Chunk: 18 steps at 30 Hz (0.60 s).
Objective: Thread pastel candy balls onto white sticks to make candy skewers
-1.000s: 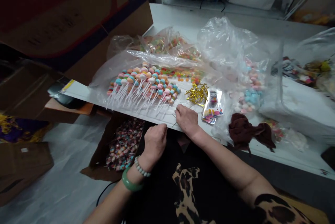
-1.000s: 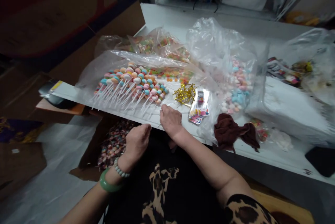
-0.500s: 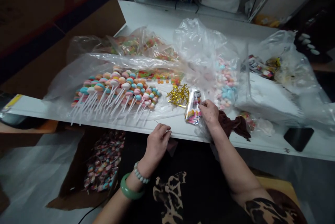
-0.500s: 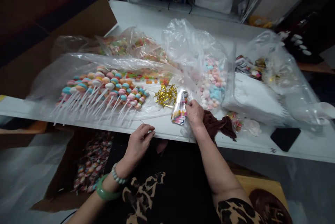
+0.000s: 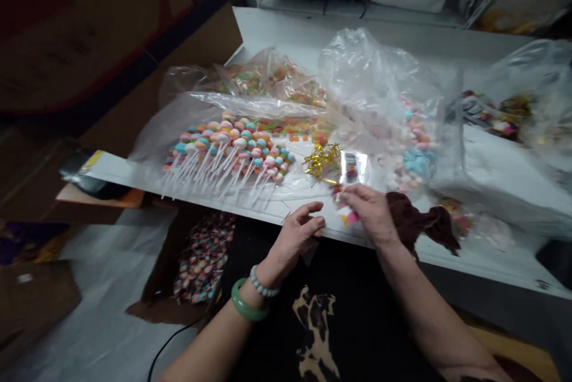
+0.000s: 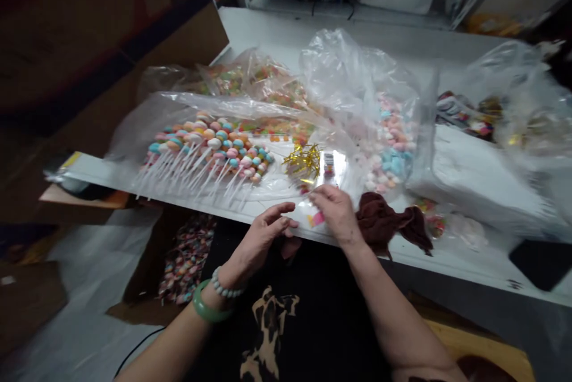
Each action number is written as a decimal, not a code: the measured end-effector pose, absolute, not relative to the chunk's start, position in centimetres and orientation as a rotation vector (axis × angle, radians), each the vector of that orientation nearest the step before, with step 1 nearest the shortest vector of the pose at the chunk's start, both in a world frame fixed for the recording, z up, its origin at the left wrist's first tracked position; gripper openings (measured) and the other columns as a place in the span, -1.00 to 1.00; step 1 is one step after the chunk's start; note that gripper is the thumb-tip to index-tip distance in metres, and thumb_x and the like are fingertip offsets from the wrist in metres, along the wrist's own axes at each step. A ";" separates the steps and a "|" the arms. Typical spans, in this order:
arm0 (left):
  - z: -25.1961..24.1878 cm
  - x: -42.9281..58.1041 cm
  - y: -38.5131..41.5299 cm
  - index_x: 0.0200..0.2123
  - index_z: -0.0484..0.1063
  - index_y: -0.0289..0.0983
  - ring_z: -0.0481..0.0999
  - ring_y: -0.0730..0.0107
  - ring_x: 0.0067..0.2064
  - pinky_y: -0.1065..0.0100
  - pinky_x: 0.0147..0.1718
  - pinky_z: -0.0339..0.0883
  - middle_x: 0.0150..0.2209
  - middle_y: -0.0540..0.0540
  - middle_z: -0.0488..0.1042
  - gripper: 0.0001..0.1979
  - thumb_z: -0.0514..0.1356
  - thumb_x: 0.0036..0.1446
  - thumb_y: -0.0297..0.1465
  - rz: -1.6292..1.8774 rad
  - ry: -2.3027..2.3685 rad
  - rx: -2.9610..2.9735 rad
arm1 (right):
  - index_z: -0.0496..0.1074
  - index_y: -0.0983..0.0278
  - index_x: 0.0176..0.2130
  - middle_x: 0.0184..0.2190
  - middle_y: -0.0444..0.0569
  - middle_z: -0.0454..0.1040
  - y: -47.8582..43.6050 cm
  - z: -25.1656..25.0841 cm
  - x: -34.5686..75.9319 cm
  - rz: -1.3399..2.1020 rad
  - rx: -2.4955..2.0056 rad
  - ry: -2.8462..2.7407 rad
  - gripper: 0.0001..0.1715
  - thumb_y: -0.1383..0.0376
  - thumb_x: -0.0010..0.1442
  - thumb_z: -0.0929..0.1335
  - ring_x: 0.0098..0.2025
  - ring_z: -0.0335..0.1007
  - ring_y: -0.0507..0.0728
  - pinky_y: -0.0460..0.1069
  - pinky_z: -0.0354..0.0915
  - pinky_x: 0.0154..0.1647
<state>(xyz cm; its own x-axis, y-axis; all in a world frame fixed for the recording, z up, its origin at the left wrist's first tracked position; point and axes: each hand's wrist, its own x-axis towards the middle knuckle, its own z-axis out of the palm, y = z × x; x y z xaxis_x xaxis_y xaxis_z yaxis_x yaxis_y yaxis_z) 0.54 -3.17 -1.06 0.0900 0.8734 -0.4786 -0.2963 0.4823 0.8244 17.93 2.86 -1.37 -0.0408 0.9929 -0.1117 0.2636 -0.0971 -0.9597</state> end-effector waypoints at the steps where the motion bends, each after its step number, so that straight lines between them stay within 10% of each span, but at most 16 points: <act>1: -1.0 0.5 -3.2 -0.12 0.52 -0.32 0.44 0.42 -0.42 0.38 -0.37 0.30 -0.39 -0.08 0.51 -0.56 0.35 -0.05 -0.20 1.006 1.091 0.538 | 0.47 0.26 -0.47 -0.55 -0.16 0.42 2.1 -1.3 16.2 1.401 -1.375 -1.411 -0.75 0.13 0.07 0.39 -0.48 0.30 0.05 -0.07 0.21 -0.44; 18: -1.9 -9.2 -6.3 -0.36 0.37 -0.31 0.57 0.33 -0.46 0.38 -0.47 0.42 -0.38 -0.08 0.56 -0.71 0.38 -0.16 -0.40 1.334 1.241 0.151 | 0.24 0.28 -0.50 -0.64 -0.20 0.37 6.6 -0.1 -2.5 1.880 -1.415 -0.828 -0.83 0.36 0.07 0.34 -0.73 0.00 -0.13 -0.18 -0.15 -0.72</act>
<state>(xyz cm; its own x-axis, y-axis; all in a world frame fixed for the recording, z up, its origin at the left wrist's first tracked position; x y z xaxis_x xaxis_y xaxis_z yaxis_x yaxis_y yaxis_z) -9.18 -6.30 -1.94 -0.2463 0.7761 -0.5805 -0.6350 0.3233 0.7016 -2.46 6.55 -0.09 -0.2195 0.7928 -0.5686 -0.1157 -0.5999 -0.7917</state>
